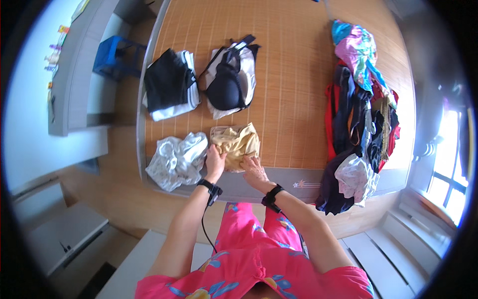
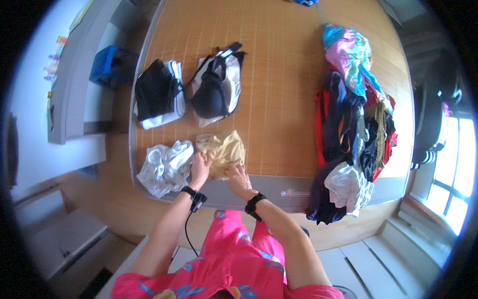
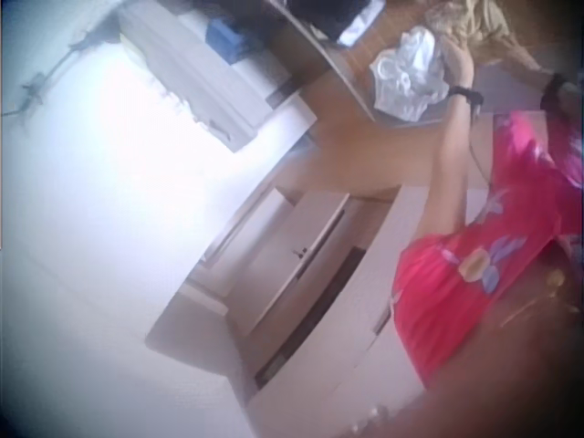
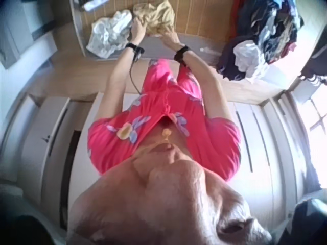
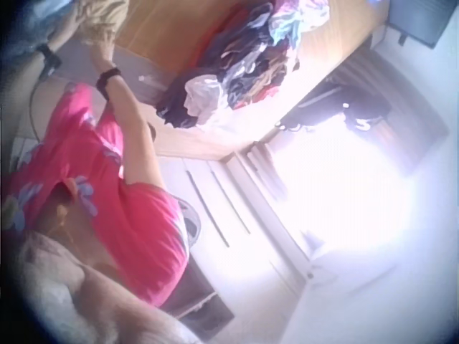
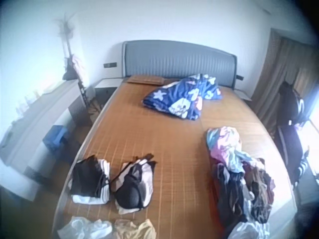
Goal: Folding various items of underwear and laundry on a bed.
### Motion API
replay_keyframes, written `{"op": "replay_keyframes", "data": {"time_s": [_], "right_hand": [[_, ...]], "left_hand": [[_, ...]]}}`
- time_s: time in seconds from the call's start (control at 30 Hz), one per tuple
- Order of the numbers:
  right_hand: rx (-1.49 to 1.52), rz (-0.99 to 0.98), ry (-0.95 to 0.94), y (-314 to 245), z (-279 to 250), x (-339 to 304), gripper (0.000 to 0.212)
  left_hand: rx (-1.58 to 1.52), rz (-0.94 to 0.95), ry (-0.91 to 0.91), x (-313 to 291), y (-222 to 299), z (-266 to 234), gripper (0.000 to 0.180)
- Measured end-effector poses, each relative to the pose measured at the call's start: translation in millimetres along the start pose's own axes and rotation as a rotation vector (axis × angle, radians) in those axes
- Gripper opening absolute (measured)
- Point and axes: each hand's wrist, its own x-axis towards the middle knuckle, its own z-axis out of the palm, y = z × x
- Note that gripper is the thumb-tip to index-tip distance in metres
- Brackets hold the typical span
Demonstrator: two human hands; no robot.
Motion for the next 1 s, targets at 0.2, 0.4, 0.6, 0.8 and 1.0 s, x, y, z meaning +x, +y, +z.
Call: {"op": "replay_keyframes", "data": {"time_s": [0.2, 0.4, 0.6, 0.8, 1.0], "right_hand": [[0.058, 0.123, -0.006, 7, -50, 32, 0.041], [0.088, 0.039, 0.211, -1, -61, -7, 0.031], [0.207, 0.089, -0.097, 24, -60, -97, 0.028], [0.247, 0.247, 0.077, 70, -117, -169, 0.027], [0.336, 0.355, 0.469, 124, -191, -242, 0.023]], "left_hand": [[0.127, -0.021, -0.009, 53, 46, -2, 0.065], [0.329, 0.456, 0.155, 44, 109, -36, 0.071], [0.512, 0.462, -0.324, 60, 80, -7, 0.085], [0.485, 0.507, -0.306, 48, 122, -41, 0.065], [0.3, 0.539, -0.668, -43, 185, -89, 0.053]]}}
